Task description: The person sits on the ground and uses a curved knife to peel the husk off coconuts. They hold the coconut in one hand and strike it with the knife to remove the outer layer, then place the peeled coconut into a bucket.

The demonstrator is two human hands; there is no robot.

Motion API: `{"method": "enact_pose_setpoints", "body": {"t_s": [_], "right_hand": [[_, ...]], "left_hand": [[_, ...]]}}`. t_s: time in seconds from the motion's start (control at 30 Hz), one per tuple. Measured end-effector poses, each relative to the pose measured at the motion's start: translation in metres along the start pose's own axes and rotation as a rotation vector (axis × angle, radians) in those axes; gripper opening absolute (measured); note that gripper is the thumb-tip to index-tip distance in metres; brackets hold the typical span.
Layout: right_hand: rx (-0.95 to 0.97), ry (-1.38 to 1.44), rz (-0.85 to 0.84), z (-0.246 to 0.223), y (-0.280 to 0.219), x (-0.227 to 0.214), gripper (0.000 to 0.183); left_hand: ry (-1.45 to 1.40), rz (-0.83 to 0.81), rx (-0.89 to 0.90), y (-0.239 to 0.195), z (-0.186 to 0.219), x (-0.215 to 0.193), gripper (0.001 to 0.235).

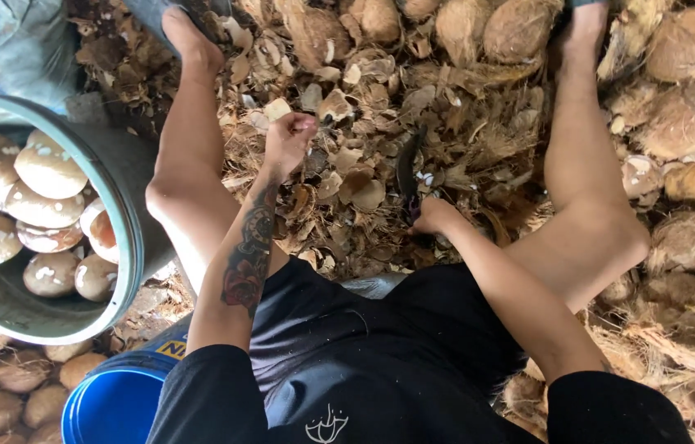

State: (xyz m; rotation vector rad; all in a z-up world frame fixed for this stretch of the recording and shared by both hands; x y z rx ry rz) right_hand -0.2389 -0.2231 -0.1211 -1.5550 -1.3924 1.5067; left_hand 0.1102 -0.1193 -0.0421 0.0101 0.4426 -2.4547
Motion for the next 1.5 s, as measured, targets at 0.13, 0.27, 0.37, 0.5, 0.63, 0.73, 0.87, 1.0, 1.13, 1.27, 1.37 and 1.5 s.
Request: {"method": "enact_pose_setpoints", "body": {"t_s": [0.13, 0.27, 0.37, 0.5, 0.63, 0.73, 0.87, 1.0, 1.13, 1.27, 1.37, 1.5], "right_hand": [[-0.016, 0.117, -0.005, 0.020, -0.001, 0.007, 0.057], [0.119, 0.373, 0.016, -0.016, -0.067, -0.024, 0.077], [0.236, 0.503, -0.037, -0.052, -0.128, -0.061, 0.061], [0.130, 0.961, -0.096, -0.027, -0.137, -0.080, 0.013], [-0.018, 1.190, -0.232, -0.006, -0.169, -0.121, 0.011], [-0.278, 1.243, -0.190, -0.003, -0.197, -0.155, 0.008], [-0.349, 1.373, 0.004, 0.003, -0.195, -0.168, 0.017], [-0.209, 1.441, 0.108, -0.003, -0.193, -0.173, 0.013], [-0.210, 1.486, 0.112, 0.001, -0.192, -0.166, 0.010], [-0.202, 1.471, 0.128, 0.004, -0.192, -0.154, 0.010], [-0.178, 1.470, 0.136, 0.000, -0.194, -0.150, 0.010], [-0.176, 1.487, 0.138, -0.006, -0.188, -0.152, 0.012]], "left_hand": [[0.186, -0.031, -0.007, 0.009, 0.018, 0.013, 0.020], [0.382, -0.084, -0.083, 0.036, 0.052, 0.038, 0.018], [0.473, -0.111, -0.219, 0.081, 0.062, 0.062, 0.024], [0.530, -0.065, -0.157, 0.151, 0.000, 0.081, 0.018], [0.461, -0.190, -0.438, 0.160, 0.024, 0.132, 0.078], [-0.911, 0.094, -0.759, 0.187, -0.017, 0.160, 0.067], [0.200, 0.045, -0.692, 0.196, -0.026, 0.165, 0.101], [-0.329, 0.002, -0.613, 0.175, -0.032, 0.157, 0.123], [0.408, -0.136, -0.489, 0.153, -0.018, 0.130, 0.144], [0.408, -0.208, -0.247, 0.164, -0.057, 0.122, 0.168], [0.391, -0.223, -0.300, 0.142, -0.021, 0.136, 0.161], [0.426, -0.282, -0.399, 0.122, 0.035, 0.142, 0.129]]}}
Point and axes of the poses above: each hand's wrist, its own y-axis towards the middle knuckle, its own x-axis out of the palm, z = x × y, the point moved 3 cm from there along y, towards the middle knuckle, and after that the axes turned 4 degrees about x, right-handed, at the moved point
